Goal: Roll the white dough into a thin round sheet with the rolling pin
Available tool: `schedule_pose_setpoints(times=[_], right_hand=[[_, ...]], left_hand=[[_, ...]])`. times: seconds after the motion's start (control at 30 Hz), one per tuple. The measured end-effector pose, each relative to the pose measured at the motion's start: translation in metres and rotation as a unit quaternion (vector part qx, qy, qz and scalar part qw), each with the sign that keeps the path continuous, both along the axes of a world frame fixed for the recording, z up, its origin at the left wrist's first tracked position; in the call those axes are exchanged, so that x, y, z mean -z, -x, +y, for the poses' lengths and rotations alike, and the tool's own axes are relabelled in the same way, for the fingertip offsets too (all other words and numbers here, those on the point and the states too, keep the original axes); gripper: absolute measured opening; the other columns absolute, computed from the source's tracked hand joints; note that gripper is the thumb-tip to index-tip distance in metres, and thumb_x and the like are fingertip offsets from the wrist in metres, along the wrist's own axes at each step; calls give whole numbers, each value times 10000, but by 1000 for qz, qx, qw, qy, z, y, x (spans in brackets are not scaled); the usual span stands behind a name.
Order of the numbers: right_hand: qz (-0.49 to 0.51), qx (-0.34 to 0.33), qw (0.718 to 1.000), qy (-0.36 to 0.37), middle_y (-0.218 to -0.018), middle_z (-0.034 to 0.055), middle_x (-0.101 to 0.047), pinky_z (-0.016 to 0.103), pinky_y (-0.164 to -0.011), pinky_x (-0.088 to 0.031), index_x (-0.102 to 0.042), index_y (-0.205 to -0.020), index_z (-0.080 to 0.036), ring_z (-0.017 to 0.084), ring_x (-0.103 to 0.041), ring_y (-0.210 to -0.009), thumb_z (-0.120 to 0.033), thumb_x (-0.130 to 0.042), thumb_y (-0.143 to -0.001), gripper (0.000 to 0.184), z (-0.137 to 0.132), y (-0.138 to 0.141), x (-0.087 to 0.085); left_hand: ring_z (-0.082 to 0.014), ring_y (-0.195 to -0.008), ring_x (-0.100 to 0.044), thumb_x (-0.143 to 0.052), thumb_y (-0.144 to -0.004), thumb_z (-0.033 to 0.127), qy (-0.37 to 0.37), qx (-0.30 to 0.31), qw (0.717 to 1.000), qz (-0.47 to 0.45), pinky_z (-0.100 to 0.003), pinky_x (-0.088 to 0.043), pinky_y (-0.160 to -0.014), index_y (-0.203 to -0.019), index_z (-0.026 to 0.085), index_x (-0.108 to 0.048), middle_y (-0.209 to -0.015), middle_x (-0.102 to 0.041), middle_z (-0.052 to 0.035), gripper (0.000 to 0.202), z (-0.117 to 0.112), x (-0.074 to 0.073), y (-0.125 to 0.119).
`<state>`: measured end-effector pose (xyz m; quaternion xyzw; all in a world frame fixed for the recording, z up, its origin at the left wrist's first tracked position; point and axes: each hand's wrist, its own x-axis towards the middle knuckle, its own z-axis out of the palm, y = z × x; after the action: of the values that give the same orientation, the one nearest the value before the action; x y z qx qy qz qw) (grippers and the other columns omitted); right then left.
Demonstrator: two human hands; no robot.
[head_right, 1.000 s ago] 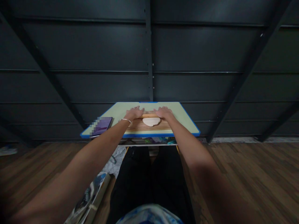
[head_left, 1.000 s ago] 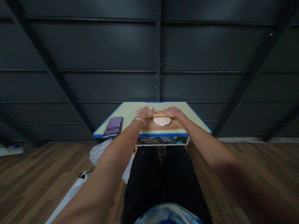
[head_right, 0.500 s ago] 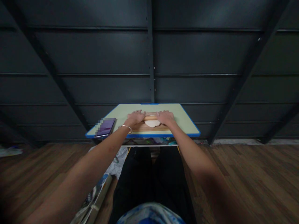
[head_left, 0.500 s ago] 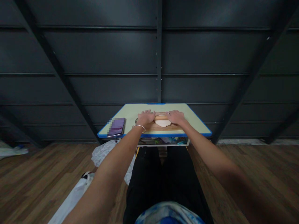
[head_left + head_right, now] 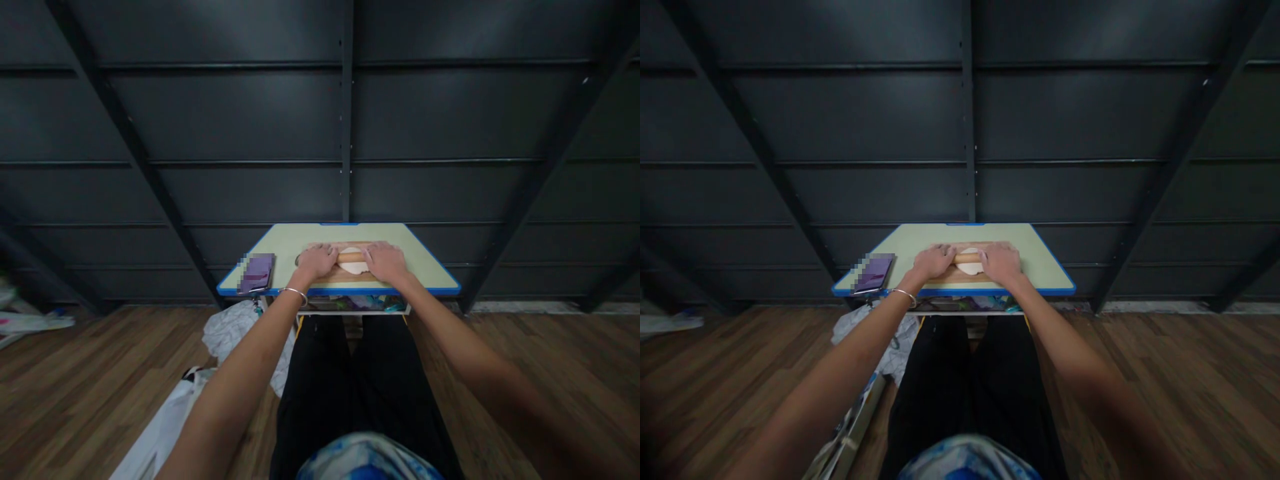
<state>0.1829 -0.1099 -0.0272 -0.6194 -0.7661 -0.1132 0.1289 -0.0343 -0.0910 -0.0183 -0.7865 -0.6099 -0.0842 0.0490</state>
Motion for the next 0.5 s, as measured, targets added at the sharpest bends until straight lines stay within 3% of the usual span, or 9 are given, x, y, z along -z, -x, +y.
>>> schedule_pose_setpoints(times=[0.13,0.27,0.5], right_hand=[[10,-6,1000,-29,-1499,211,-628,459,-1117,-412,-662,-1409,-152,350,-545,-1378,-487,-248,-1144,595,-12,-1,9],[12,-27,999,-32,-1594,180,-558,473,-1148,-389,-632,-1466,-175,347,-504,-1428,-507,-288,-1142,578,-15,-3,10],[7,-50,998,32,-1510,150,-641,465,-1153,-412,-707,-1401,-223,339,-557,-1388,-587,-268,-1136,628,6,-8,-5]], left_hand=[[-335,-1439,-543,-304,-1120,371,-13,22,999,48,-477,-480,-1123,-1405,271,-664,-1496,-659,-115,470,-13,4,2],[-318,-1448,-535,-261,-1132,394,-20,10,999,34,-471,-456,-1158,-1398,261,-664,-1508,-654,-111,501,-19,5,1],[-313,-1414,-569,-239,-1125,430,-25,-4,1000,-13,-463,-414,-1193,-1380,233,-669,-1496,-666,-121,538,2,3,1]])
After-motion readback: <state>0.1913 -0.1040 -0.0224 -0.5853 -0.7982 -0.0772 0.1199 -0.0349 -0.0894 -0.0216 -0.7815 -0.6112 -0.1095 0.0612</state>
